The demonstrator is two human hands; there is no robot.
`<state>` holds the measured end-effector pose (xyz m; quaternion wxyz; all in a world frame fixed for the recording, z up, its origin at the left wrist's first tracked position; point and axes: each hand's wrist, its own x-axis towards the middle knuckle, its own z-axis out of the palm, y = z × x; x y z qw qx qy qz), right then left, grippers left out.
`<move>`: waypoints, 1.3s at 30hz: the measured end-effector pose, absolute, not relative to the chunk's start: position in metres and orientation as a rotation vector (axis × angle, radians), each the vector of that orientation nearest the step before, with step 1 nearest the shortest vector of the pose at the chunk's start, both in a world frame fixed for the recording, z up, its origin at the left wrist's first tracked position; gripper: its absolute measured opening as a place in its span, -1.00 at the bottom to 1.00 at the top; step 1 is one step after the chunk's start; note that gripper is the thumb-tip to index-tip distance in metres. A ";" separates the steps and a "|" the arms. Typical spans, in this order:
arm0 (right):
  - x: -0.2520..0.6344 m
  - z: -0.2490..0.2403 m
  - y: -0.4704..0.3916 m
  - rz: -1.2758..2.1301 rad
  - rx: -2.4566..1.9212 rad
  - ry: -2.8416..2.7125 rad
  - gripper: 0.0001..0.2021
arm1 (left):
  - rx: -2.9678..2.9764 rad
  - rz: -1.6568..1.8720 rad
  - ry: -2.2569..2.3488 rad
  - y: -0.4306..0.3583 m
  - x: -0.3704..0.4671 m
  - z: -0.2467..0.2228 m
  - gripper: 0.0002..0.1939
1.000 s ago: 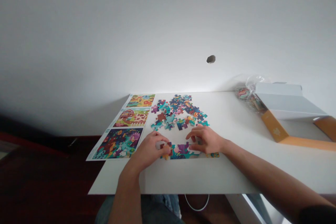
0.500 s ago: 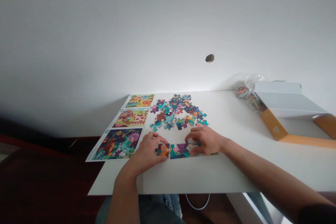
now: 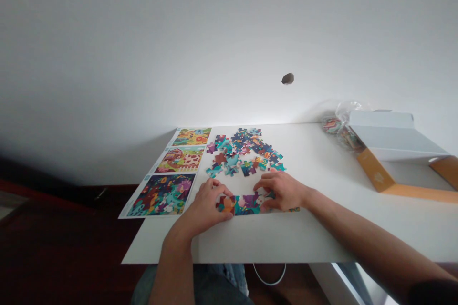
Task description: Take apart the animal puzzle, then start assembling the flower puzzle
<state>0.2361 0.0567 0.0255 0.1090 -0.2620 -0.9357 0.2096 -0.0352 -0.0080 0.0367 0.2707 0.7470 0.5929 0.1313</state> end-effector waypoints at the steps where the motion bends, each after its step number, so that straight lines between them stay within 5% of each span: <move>1: 0.236 0.026 0.057 0.618 -0.771 -2.751 -0.55 | 2.006 0.351 1.600 -0.008 -0.036 0.037 -0.63; 39: 0.237 0.027 0.056 0.621 -0.766 -2.749 -0.54 | 1.841 0.421 1.561 -0.009 -0.035 0.034 -0.62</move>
